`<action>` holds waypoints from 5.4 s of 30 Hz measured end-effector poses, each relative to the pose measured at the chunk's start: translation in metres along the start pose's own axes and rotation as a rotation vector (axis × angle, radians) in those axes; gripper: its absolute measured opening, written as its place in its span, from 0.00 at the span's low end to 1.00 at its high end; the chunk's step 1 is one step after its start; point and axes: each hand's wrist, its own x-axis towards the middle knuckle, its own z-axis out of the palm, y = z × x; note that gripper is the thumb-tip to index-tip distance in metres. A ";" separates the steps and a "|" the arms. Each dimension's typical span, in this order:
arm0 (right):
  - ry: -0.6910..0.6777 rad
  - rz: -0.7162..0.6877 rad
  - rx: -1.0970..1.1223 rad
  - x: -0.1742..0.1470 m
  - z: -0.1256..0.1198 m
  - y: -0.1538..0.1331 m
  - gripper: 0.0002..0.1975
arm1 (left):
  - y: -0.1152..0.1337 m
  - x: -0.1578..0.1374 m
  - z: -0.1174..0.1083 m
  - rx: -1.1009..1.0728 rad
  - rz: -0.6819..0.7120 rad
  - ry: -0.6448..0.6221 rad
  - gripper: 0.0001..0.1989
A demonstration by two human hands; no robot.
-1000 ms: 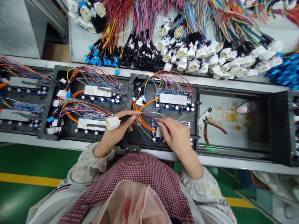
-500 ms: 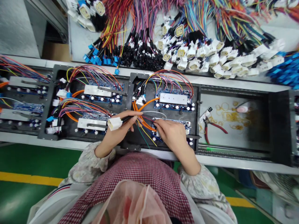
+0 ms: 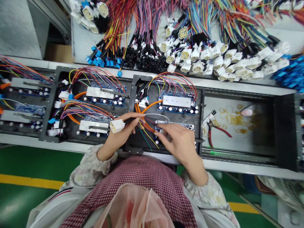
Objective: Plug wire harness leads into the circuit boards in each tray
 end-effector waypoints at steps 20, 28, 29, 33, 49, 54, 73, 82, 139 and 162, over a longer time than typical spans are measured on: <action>-0.018 0.090 -0.093 0.004 0.022 0.017 0.13 | 0.000 0.001 0.004 -0.089 -0.060 -0.033 0.11; 0.027 0.066 -0.018 0.007 0.007 0.006 0.13 | 0.000 0.003 0.004 -0.087 -0.053 -0.010 0.12; 0.030 0.066 -0.001 0.005 0.003 0.003 0.13 | 0.000 0.003 0.004 -0.096 -0.054 -0.011 0.12; -0.063 0.031 0.002 -0.001 -0.006 -0.003 0.14 | -0.001 0.003 0.005 -0.140 -0.088 -0.020 0.13; -0.043 0.130 0.015 0.002 0.019 0.014 0.14 | -0.003 0.001 0.004 -0.089 -0.077 -0.008 0.13; -0.114 0.066 0.006 0.005 0.016 0.015 0.14 | -0.003 0.002 0.003 -0.083 -0.076 0.004 0.12; -0.072 0.104 -0.002 0.002 0.020 0.018 0.12 | -0.007 -0.001 -0.004 0.357 0.188 -0.001 0.10; -0.094 0.117 -0.003 0.002 0.020 0.019 0.12 | 0.002 -0.001 -0.017 1.366 0.531 -0.211 0.17; -0.155 -0.238 -0.039 -0.008 -0.061 -0.042 0.13 | 0.015 -0.023 -0.009 -0.408 -0.262 -0.237 0.33; -0.277 0.245 0.663 0.002 0.002 -0.023 0.16 | 0.012 -0.005 -0.024 -0.188 -0.396 -0.323 0.15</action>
